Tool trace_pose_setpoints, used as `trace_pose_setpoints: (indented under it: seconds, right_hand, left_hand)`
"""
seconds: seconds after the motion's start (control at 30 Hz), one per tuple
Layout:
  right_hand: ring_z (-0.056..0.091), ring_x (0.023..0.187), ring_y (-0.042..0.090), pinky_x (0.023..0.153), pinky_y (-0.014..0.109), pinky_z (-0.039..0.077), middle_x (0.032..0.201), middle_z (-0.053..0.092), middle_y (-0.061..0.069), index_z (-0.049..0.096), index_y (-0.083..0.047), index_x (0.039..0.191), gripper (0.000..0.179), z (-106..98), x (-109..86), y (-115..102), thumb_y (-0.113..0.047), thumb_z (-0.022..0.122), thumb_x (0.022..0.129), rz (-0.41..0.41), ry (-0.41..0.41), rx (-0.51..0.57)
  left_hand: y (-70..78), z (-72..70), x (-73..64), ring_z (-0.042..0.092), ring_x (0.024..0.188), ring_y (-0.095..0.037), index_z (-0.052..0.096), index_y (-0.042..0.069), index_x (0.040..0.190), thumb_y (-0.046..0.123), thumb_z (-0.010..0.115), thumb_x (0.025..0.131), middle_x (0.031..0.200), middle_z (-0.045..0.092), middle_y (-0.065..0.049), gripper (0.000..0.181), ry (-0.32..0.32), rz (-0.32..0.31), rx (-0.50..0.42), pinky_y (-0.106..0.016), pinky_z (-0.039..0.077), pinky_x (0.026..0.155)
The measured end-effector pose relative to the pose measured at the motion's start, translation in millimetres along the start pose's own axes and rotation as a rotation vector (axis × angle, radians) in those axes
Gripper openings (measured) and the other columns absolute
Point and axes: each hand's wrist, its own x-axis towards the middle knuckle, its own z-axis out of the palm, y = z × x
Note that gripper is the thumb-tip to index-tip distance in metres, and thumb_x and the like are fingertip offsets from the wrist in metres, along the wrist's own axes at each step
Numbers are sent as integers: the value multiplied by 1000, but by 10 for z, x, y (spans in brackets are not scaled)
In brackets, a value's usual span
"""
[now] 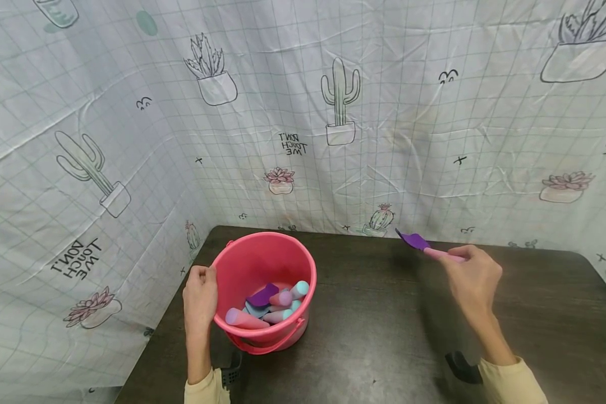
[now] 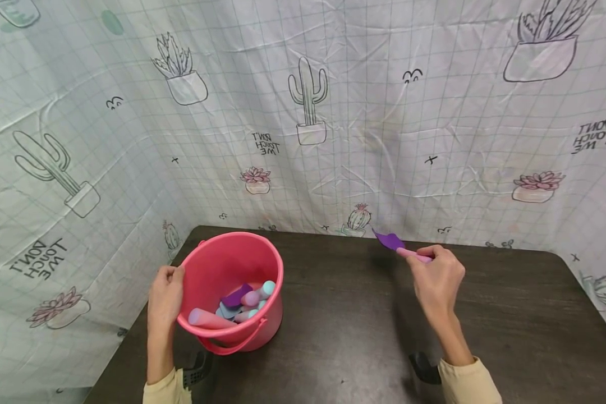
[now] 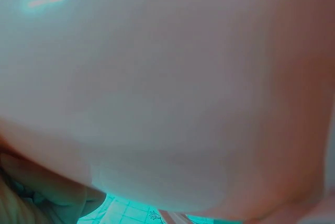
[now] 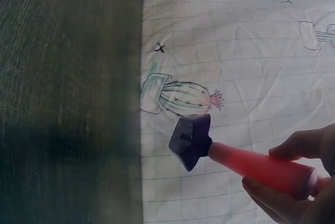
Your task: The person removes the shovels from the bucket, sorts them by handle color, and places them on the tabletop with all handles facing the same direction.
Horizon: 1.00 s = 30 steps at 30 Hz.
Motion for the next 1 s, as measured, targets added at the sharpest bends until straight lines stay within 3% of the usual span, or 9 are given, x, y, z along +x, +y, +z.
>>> trace_pose_setpoints:
  seconds: [0.1,0.27,0.33,0.5,0.67,0.83,1.0]
  right_hand:
    - [48,59,-16,59,15,35,77,74,23,75,7,83,40,25,19,1,-23,97,69,7,-22,-18]
    - [67,64,34,61,19,35,76,72,25,73,10,82,38,95,41,20,-19,96,71,-32,-36,-43]
    - [68,70,44,63,23,36,76,72,26,73,11,82,37,128,42,36,-17,95,72,-45,-45,-49]
    - [67,69,45,66,35,40,74,71,25,71,11,80,36,202,34,83,-16,94,72,-61,-63,-57]
    - [62,58,38,59,41,43,65,67,22,69,11,75,34,239,40,95,-12,93,73,-72,-105,-72]
    - [52,51,24,56,39,42,54,60,9,70,9,71,32,232,80,63,-14,90,80,-21,-250,-131]
    - [51,50,20,54,36,41,50,58,1,74,7,73,32,219,111,67,-20,86,85,50,-389,-157]
  left_hand:
    - [11,-5,7,60,77,-31,55,-4,117,24,42,109,93,61,-20,32,0,2,5,-33,45,61]
    - [30,-12,20,60,76,-29,55,-4,117,24,43,109,92,61,-19,32,2,8,13,-34,45,62]
    - [38,-10,24,60,77,-30,55,-4,117,24,43,109,93,61,-20,32,1,6,10,-33,45,62]
    - [56,-2,31,62,79,-34,55,-4,117,25,43,109,95,62,-22,33,2,0,5,-32,46,61]
    - [82,-7,37,62,79,-35,55,-4,117,25,43,109,95,62,-22,33,-3,-7,1,-32,46,61]
    - [114,-16,48,62,80,-36,55,-4,118,25,43,109,95,62,-23,33,-5,-13,0,-32,46,61]
    - [136,-15,58,63,82,-37,55,-5,119,25,43,109,97,63,-23,34,-8,-21,5,-32,46,61]
